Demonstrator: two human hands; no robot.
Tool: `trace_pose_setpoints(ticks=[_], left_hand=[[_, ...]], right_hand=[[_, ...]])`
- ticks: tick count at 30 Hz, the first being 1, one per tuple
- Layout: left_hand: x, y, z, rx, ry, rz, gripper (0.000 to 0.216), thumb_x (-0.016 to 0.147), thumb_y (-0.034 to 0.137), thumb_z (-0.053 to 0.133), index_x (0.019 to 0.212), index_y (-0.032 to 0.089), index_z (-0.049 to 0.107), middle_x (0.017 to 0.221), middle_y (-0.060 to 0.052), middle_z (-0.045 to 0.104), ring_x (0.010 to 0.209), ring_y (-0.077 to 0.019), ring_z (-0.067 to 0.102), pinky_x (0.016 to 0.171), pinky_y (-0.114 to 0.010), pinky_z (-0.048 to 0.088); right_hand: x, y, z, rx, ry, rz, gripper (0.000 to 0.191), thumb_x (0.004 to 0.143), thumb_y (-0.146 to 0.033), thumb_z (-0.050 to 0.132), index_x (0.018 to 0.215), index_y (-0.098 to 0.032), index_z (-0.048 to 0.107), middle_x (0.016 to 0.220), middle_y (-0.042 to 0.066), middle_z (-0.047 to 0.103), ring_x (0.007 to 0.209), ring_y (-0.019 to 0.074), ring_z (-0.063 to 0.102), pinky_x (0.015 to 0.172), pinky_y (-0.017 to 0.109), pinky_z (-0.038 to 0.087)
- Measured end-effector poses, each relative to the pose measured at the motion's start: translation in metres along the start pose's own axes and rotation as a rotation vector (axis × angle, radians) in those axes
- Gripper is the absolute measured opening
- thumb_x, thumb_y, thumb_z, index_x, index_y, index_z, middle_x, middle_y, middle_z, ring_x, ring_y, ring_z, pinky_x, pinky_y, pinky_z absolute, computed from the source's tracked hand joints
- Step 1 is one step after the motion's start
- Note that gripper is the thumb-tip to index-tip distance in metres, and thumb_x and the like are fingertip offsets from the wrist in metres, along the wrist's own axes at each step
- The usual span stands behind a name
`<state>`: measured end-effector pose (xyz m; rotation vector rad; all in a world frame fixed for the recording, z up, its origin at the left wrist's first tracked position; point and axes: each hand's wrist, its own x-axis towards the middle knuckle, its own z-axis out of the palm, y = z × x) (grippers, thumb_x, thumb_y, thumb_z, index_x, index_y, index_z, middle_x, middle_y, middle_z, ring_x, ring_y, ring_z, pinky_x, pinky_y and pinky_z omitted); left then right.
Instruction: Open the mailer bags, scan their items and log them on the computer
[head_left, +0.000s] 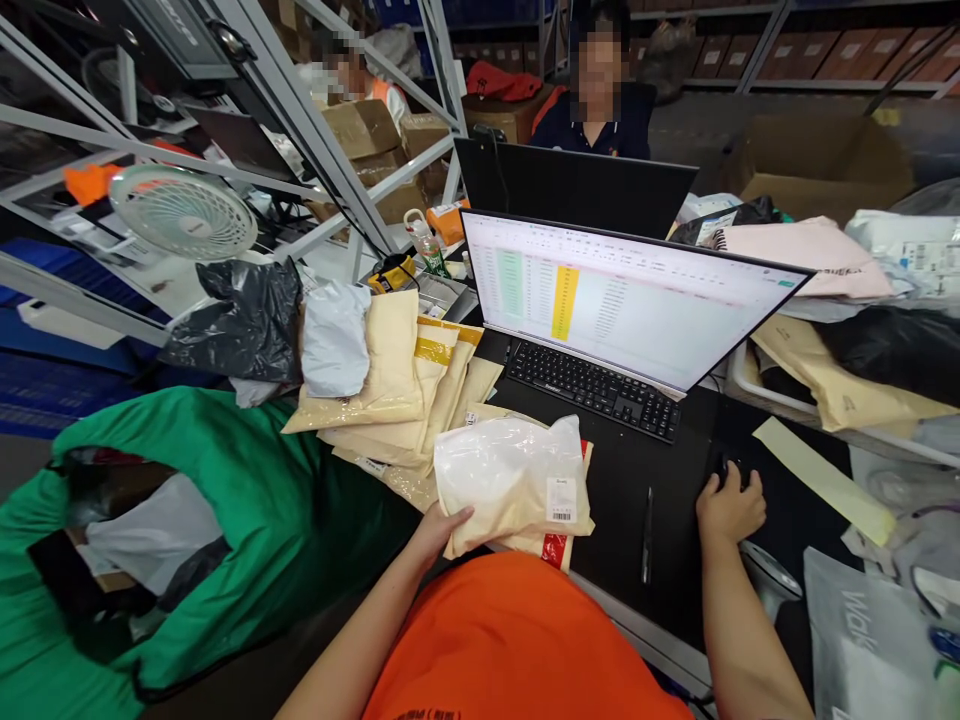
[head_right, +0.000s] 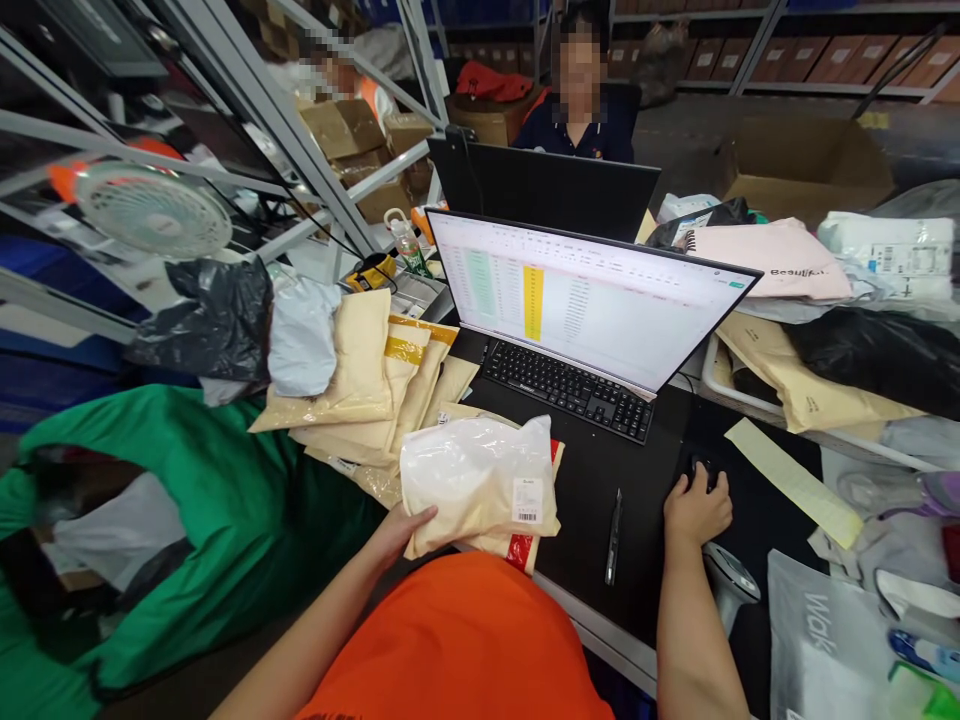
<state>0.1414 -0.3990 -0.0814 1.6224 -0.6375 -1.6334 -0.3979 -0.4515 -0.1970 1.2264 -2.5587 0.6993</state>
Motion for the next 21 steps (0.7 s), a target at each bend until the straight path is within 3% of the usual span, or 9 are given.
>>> trace_pose_setpoints(ticks=[4,8,12,15,17,19,21], left_hand=[[-0.002,0.004,0.005,0.009,-0.006,0.028,0.087,0.049,0.057,0.097,0.117,0.008,0.073,0.122,-0.023,0.075,0.118,-0.0413,0.069,0.110,-0.055,0.051],[-0.005,0.012,0.010,0.035,0.003,0.060,0.088,0.049,0.060,0.096,0.117,0.009,0.074,0.126,-0.022,0.073,0.119,-0.0411,0.069,0.112,-0.055,0.049],[-0.011,0.027,0.015,0.039,0.012,0.093,0.084,0.051,0.057,0.096,0.116,0.009,0.074,0.125,-0.021,0.074,0.119,-0.0400,0.069,0.113,-0.054,0.049],[-0.015,0.039,0.019,-0.012,0.018,0.105,0.083,0.050,0.052,0.098,0.115,0.007,0.074,0.123,-0.021,0.075,0.118,-0.0392,0.070,0.112,-0.053,0.050],[-0.016,0.046,0.023,-0.063,0.019,0.094,0.084,0.049,0.049,0.099,0.116,0.007,0.074,0.120,-0.021,0.076,0.115,-0.0385,0.071,0.110,-0.052,0.051],[-0.016,0.052,0.026,-0.114,0.015,0.069,0.085,0.048,0.047,0.100,0.118,0.007,0.073,0.115,-0.020,0.078,0.111,-0.0377,0.073,0.106,-0.051,0.055],[-0.015,0.056,0.028,-0.151,0.014,0.041,0.086,0.046,0.045,0.101,0.120,0.008,0.073,0.112,-0.020,0.078,0.107,-0.0368,0.075,0.101,-0.049,0.058]], right_hand=[[0.002,-0.001,0.001,0.015,-0.023,0.015,0.046,0.092,-0.039,0.055,0.133,-0.022,0.067,0.148,0.022,0.050,0.118,0.0398,0.056,0.091,0.057,0.045],[0.002,-0.012,-0.013,0.039,-0.036,-0.020,0.060,0.091,-0.041,0.058,0.145,-0.016,0.056,0.158,0.027,0.038,0.139,0.0458,0.044,0.107,0.065,0.038],[-0.025,-0.014,-0.060,0.044,0.021,-0.022,0.079,0.089,-0.046,0.062,0.156,-0.012,0.039,0.160,0.030,0.032,0.150,0.0456,0.031,0.116,0.068,0.029],[-0.057,0.004,-0.106,0.048,0.027,0.192,0.077,0.085,-0.042,0.064,0.152,-0.013,0.043,0.150,0.031,0.045,0.141,0.0456,0.043,0.112,0.069,0.035],[-0.073,0.019,-0.130,0.077,-0.099,0.383,0.073,0.078,-0.039,0.069,0.143,-0.011,0.051,0.137,0.032,0.054,0.130,0.0468,0.053,0.103,0.066,0.045],[-0.079,0.032,-0.145,0.157,-0.342,0.595,0.068,0.068,-0.037,0.076,0.128,-0.009,0.061,0.120,0.031,0.062,0.117,0.0475,0.061,0.092,0.061,0.054],[-0.075,0.038,-0.149,0.290,-0.566,0.777,0.058,0.061,-0.036,0.079,0.111,-0.010,0.066,0.097,0.024,0.069,0.098,0.0422,0.069,0.079,0.052,0.060]])
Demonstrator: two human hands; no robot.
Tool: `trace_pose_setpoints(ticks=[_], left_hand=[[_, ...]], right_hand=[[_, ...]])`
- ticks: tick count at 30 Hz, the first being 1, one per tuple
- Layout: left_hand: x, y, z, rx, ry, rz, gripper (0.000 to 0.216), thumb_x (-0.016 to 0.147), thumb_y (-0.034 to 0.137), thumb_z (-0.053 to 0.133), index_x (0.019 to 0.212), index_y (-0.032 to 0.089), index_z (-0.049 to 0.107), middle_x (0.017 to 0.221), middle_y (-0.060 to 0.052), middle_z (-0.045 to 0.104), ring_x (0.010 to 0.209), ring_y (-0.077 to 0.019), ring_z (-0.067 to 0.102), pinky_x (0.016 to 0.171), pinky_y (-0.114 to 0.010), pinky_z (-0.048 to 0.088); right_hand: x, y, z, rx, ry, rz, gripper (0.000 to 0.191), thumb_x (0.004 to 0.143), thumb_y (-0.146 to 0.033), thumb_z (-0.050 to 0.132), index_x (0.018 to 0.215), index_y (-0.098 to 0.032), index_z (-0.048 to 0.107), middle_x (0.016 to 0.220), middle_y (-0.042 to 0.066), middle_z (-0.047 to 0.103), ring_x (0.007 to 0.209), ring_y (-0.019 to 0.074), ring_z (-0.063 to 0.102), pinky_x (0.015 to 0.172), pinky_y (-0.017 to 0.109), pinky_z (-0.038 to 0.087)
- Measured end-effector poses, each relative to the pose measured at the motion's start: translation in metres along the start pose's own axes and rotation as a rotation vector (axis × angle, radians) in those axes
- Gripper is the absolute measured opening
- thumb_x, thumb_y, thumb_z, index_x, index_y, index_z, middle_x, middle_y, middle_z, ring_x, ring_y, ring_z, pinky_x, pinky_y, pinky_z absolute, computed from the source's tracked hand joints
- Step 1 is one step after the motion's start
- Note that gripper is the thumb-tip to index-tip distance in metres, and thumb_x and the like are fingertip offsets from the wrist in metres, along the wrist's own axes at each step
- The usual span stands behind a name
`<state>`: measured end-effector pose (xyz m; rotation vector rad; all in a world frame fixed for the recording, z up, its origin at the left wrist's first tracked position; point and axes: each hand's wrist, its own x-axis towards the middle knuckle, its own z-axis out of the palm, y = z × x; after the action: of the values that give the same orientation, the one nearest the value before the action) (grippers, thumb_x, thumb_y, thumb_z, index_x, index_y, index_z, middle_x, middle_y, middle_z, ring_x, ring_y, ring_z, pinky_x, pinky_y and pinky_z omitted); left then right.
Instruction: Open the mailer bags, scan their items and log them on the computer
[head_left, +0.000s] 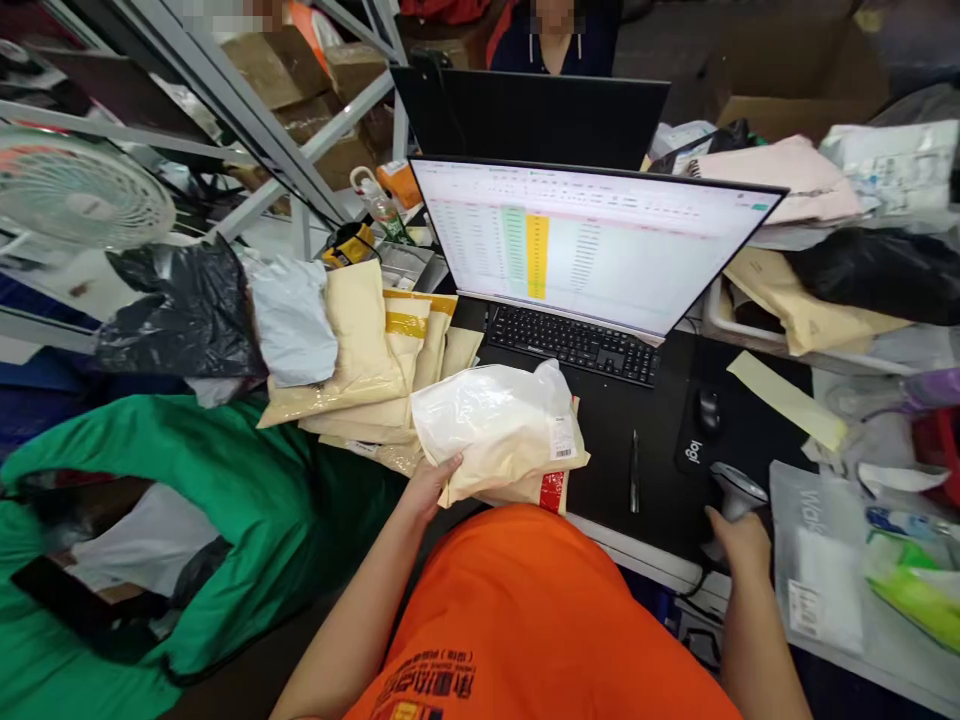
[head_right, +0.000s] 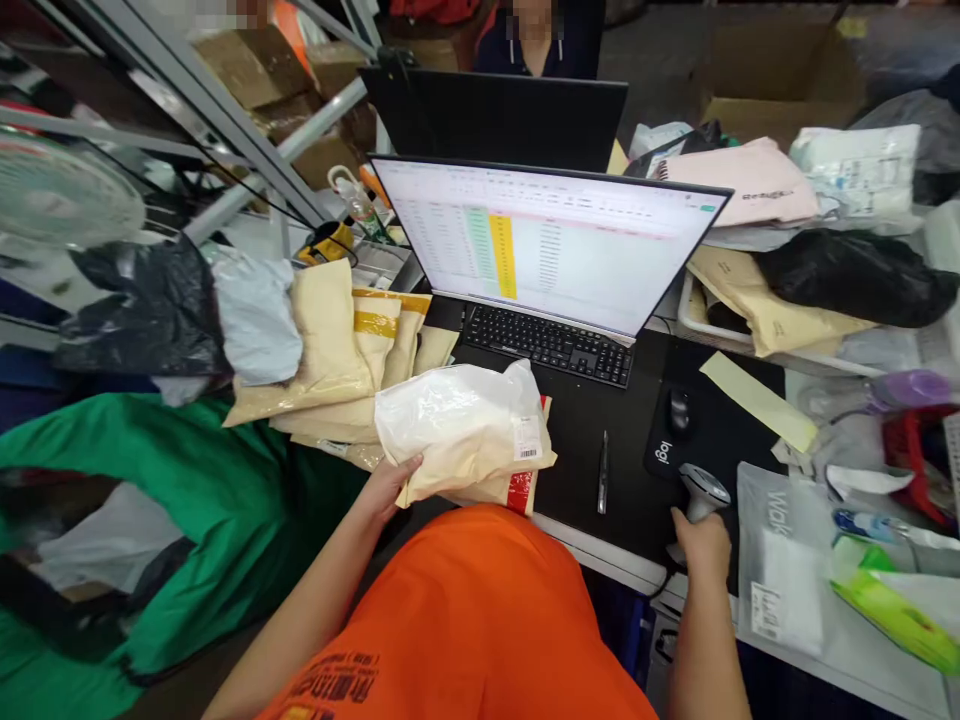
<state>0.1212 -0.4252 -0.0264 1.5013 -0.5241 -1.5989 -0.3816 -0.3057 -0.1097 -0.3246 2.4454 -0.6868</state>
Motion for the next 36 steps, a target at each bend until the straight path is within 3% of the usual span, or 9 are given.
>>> trace_pose_setpoints(ticks=[3,6,13,19,23,26,29,33,36], left_hand=[[0.003,0.002,0.003,-0.031,0.007,-0.020,0.087,0.043,0.041,0.103,0.119,0.010,0.073,0.112,-0.019,0.079,0.104,-0.0348,0.076,0.097,-0.045,0.061],[0.006,0.001,0.003,-0.029,0.030,-0.013,0.083,0.043,0.040,0.103,0.116,0.011,0.074,0.116,-0.018,0.078,0.108,-0.0343,0.074,0.100,-0.045,0.060],[0.005,0.008,0.004,-0.025,0.065,0.019,0.081,0.043,0.038,0.102,0.114,0.010,0.075,0.121,-0.019,0.076,0.121,-0.0376,0.069,0.112,-0.051,0.052],[0.000,0.009,0.001,-0.034,0.084,0.032,0.079,0.042,0.039,0.103,0.111,0.009,0.076,0.119,-0.019,0.077,0.118,-0.0387,0.070,0.112,-0.052,0.051],[-0.007,0.008,-0.003,-0.060,0.091,0.043,0.078,0.043,0.040,0.102,0.110,0.009,0.077,0.119,-0.019,0.077,0.116,-0.0380,0.071,0.113,-0.054,0.049],[-0.013,0.008,-0.008,-0.083,0.066,0.058,0.080,0.043,0.039,0.102,0.113,0.009,0.076,0.116,-0.020,0.077,0.116,-0.0386,0.071,0.112,-0.054,0.050],[-0.018,0.008,-0.014,-0.093,0.030,0.081,0.086,0.041,0.031,0.102,0.119,0.009,0.074,0.116,-0.020,0.077,0.121,-0.0398,0.069,0.111,-0.054,0.051],[-0.024,0.007,-0.019,-0.110,-0.004,0.071,0.087,0.043,0.024,0.100,0.124,0.011,0.073,0.118,-0.020,0.077,0.123,-0.0412,0.067,0.110,-0.056,0.051],[-0.029,0.005,-0.021,-0.138,-0.022,0.054,0.090,0.043,0.023,0.100,0.127,0.011,0.071,0.120,-0.021,0.076,0.124,-0.0419,0.066,0.110,-0.056,0.051]], right_hand=[[0.008,-0.015,-0.003,0.151,-0.176,0.086,0.038,0.064,-0.036,0.076,0.093,-0.015,0.066,0.070,0.008,0.067,0.064,0.0250,0.067,0.060,0.037,0.058],[-0.006,-0.037,-0.006,0.248,-0.257,0.062,0.035,0.066,-0.040,0.077,0.089,-0.015,0.066,0.068,0.007,0.069,0.049,0.0158,0.057,0.049,0.030,0.051],[-0.128,-0.105,-0.002,0.198,-0.844,-0.238,0.039,0.075,-0.054,0.071,0.084,-0.016,0.066,0.066,0.006,0.071,0.042,0.0122,0.053,0.045,0.027,0.044],[-0.157,-0.131,0.019,0.070,-0.957,-0.281,0.033,0.071,-0.050,0.069,0.064,-0.020,0.057,0.056,0.002,0.063,0.039,0.0119,0.051,0.043,0.026,0.040],[-0.134,-0.117,0.021,0.151,-0.845,-0.267,0.037,0.071,-0.055,0.069,0.072,-0.019,0.060,0.061,0.005,0.066,0.043,0.0146,0.055,0.046,0.029,0.044],[-0.086,-0.098,0.014,0.159,-0.494,-0.232,0.036,0.072,-0.053,0.068,0.089,-0.021,0.060,0.075,0.007,0.072,0.049,0.0190,0.062,0.051,0.034,0.050],[-0.025,-0.072,0.006,-0.146,-0.196,-0.139,0.018,0.075,-0.040,0.066,0.083,-0.026,0.056,0.063,0.009,0.068,0.060,0.0278,0.069,0.068,0.044,0.055],[0.029,-0.031,0.003,-0.339,-0.083,-0.092,0.018,0.081,-0.046,0.062,0.073,-0.032,0.056,0.062,0.016,0.064,0.077,0.0376,0.074,0.081,0.050,0.055],[0.033,-0.011,0.009,-0.410,0.026,-0.171,0.028,0.082,-0.054,0.058,0.083,-0.028,0.066,0.068,0.021,0.063,0.083,0.0444,0.073,0.078,0.056,0.055]])
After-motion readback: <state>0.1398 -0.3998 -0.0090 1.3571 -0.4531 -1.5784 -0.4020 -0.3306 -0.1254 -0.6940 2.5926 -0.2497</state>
